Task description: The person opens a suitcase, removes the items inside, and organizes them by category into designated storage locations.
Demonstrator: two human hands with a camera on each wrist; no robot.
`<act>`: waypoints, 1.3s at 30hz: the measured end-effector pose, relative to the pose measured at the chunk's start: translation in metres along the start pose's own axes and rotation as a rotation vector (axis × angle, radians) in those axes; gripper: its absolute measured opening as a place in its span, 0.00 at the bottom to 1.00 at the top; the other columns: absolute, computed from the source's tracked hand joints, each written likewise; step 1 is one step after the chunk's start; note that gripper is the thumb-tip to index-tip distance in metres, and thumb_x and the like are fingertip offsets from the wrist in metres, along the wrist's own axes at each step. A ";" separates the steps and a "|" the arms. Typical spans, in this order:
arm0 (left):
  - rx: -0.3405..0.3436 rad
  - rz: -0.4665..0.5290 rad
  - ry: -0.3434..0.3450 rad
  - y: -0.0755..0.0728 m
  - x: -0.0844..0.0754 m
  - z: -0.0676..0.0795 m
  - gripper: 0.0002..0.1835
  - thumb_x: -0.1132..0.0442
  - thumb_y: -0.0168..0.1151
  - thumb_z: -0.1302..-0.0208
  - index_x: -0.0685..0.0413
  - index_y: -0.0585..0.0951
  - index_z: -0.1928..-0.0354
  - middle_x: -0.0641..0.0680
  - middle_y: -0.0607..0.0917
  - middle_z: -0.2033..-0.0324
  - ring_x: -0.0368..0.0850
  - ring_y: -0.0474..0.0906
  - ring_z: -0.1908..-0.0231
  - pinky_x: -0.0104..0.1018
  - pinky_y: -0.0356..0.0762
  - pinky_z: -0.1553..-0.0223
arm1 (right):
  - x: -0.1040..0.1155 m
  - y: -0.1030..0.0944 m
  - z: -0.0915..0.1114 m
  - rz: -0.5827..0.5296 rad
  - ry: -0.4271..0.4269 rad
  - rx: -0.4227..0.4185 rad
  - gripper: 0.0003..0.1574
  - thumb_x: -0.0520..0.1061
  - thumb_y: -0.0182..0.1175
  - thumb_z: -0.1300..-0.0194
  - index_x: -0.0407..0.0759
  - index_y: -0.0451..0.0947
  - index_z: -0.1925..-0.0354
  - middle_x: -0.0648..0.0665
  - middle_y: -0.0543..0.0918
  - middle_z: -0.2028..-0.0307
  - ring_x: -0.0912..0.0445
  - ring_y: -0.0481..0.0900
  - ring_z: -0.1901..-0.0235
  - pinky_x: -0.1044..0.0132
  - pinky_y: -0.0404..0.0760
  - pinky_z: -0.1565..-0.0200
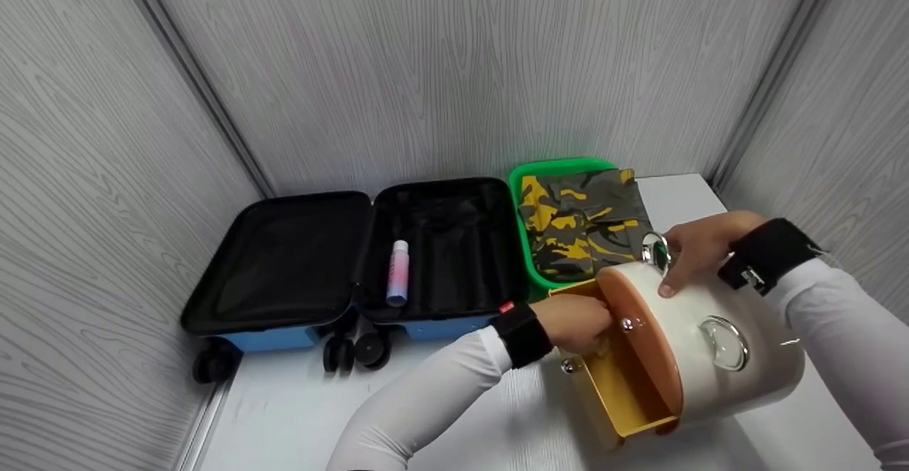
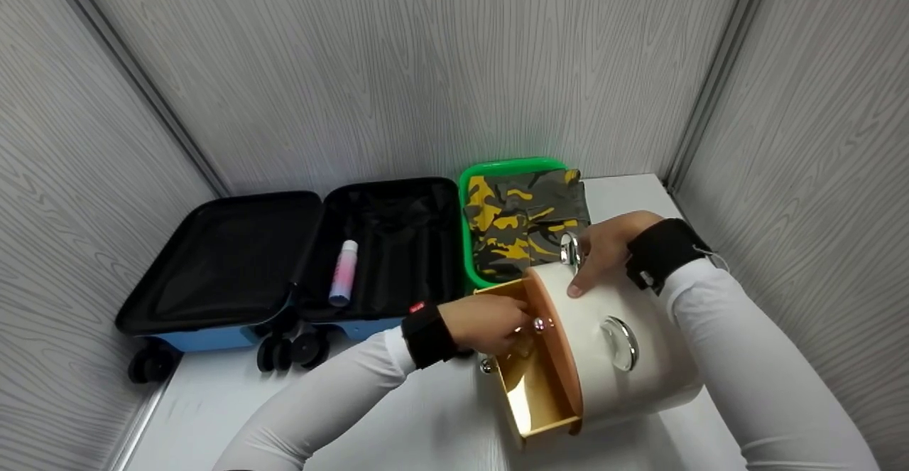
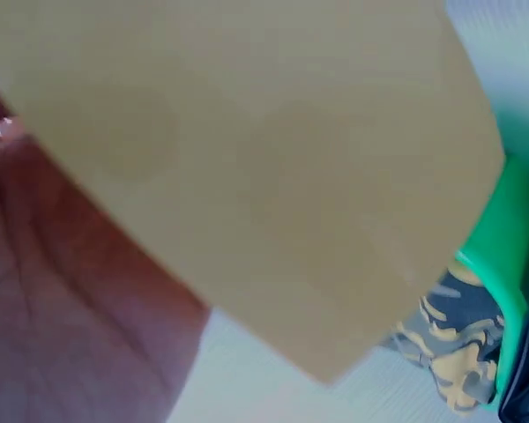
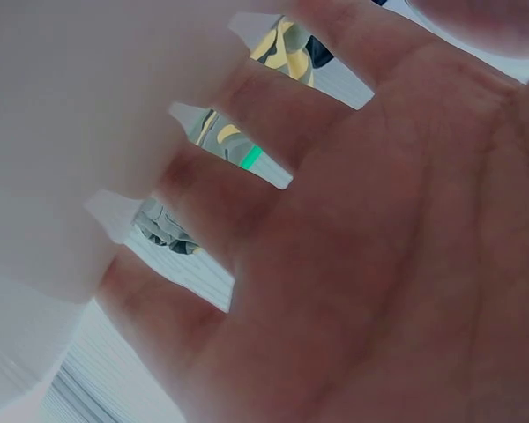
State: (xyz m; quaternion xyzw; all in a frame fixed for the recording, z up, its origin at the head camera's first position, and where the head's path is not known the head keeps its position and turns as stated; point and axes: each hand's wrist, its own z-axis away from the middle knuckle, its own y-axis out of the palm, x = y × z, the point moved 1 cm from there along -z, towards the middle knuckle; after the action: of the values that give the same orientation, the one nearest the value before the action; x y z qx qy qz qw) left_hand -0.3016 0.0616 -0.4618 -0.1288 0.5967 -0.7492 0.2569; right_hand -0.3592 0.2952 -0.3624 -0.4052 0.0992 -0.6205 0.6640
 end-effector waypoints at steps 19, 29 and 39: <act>-0.593 0.088 0.199 0.020 0.049 0.075 0.15 0.49 0.66 0.21 0.49 0.87 0.66 0.49 0.89 0.67 0.39 0.84 0.67 0.32 0.80 0.62 | 0.000 0.000 0.001 -0.016 0.019 0.009 0.37 0.61 0.78 0.36 0.34 0.79 0.47 0.45 0.91 0.60 0.54 0.89 0.60 0.57 0.89 0.55; -0.406 0.078 0.135 0.062 0.039 0.079 0.20 0.37 0.66 0.25 0.45 0.86 0.63 0.44 0.88 0.67 0.32 0.77 0.71 0.25 0.72 0.68 | -0.001 0.001 0.001 -0.022 0.005 0.007 0.35 0.60 0.78 0.35 0.35 0.80 0.47 0.47 0.90 0.59 0.55 0.88 0.59 0.60 0.87 0.55; -0.404 0.041 0.121 0.073 0.027 0.061 0.16 0.40 0.62 0.21 0.41 0.88 0.60 0.40 0.89 0.65 0.30 0.82 0.67 0.25 0.75 0.66 | 0.000 0.000 0.002 -0.006 0.008 -0.008 0.37 0.61 0.78 0.36 0.33 0.79 0.46 0.44 0.90 0.57 0.54 0.87 0.57 0.59 0.88 0.54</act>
State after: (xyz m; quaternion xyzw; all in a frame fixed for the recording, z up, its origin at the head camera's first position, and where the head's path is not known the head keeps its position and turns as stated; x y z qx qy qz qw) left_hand -0.2767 -0.0152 -0.5193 -0.1204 0.7517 -0.6154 0.2046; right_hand -0.3584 0.2959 -0.3613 -0.4055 0.1033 -0.6238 0.6601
